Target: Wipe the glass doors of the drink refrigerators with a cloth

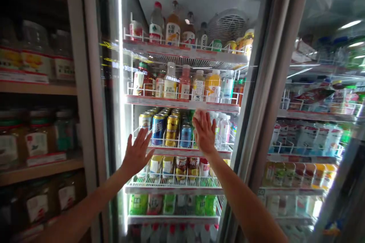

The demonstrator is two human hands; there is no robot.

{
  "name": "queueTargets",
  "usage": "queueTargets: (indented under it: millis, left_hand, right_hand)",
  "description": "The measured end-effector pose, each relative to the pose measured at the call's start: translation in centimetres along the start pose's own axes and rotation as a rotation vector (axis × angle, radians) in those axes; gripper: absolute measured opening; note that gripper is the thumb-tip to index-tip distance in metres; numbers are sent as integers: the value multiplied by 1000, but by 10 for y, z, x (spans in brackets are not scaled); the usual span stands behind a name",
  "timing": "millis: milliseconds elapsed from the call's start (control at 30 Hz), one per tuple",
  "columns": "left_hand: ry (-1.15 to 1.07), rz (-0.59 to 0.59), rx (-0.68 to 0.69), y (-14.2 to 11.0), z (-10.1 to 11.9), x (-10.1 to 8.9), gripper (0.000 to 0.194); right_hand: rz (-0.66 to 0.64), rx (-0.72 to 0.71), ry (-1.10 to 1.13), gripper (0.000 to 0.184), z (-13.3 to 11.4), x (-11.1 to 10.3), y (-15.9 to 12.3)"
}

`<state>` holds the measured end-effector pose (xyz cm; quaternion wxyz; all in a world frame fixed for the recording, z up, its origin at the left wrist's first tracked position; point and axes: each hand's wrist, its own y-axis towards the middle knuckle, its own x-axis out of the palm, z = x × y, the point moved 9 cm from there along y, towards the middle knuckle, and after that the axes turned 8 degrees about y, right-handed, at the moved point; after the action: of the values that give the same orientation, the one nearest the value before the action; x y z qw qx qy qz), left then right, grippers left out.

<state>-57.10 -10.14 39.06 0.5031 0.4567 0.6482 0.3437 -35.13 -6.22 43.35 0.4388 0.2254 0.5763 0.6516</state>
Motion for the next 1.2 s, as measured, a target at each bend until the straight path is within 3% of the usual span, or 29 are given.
queueTargets:
  millis: [133, 167, 200, 300, 367, 400, 533, 600, 667, 733, 767, 867, 933, 1100, 1133, 1200]
  left_hand:
    - [7, -33, -22, -13, -19, -2, 65]
    - [16, -44, -24, -16, -24, -3, 64]
    - [27, -54, -27, -18, -29, -4, 62]
    - [55, -77, -50, -24, -45, -7, 57]
    - [65, -78, -64, -26, -54, -10, 54]
    - [68, -79, -68, -28, -57, -11, 53]
    - [89, -105, -74, -33, -72, -11, 51]
    - [106, -128, -79, -35, -79, -9, 50]
    - [120, -149, -86, -37, -86, -8, 49]
    - [125, -161, -91, -39, -92, -7, 49]
    - [125, -163, -95, -40, -95, -7, 50]
    - [121, -170, -98, -44, -104, -8, 53]
    - [123, -181, -102, -47, -109, -8, 54]
    - [127, -195, -115, -52, -121, -3, 56]
    - [125, -198, -118, -53, -123, -3, 56]
    - [127, -198, -129, -56, -128, -3, 57]
  right_hand:
    - [-224, -412, 72, 54, -65, 31, -24]
    - [-249, -460, 77, 53, -72, 34, -26]
    - [-245, -449, 74, 53, -73, 34, -21]
    - [-113, -180, 31, 56, -48, 25, 14]
    - [-64, -91, 18, 56, -44, 22, 24]
    - [-83, -135, 23, 56, -53, 26, 23]
    - [-263, -527, 66, 50, -112, 47, -3]
    - [-234, -467, 59, 49, -114, 49, 10]
    - [-134, -253, 41, 50, -100, 45, 35]
    - [-75, -139, 47, 53, -97, 45, 49]
    - [-84, -162, 60, 53, -104, 48, 49]
    - [-214, -435, 107, 51, -149, 67, 29]
    - [-256, -545, 117, 48, -168, 74, 24]
    - [-140, -278, 99, 48, -160, 76, 69]
    - [-130, -266, 102, 47, -164, 78, 71]
    - [-151, -383, 131, 46, -187, 85, 62]
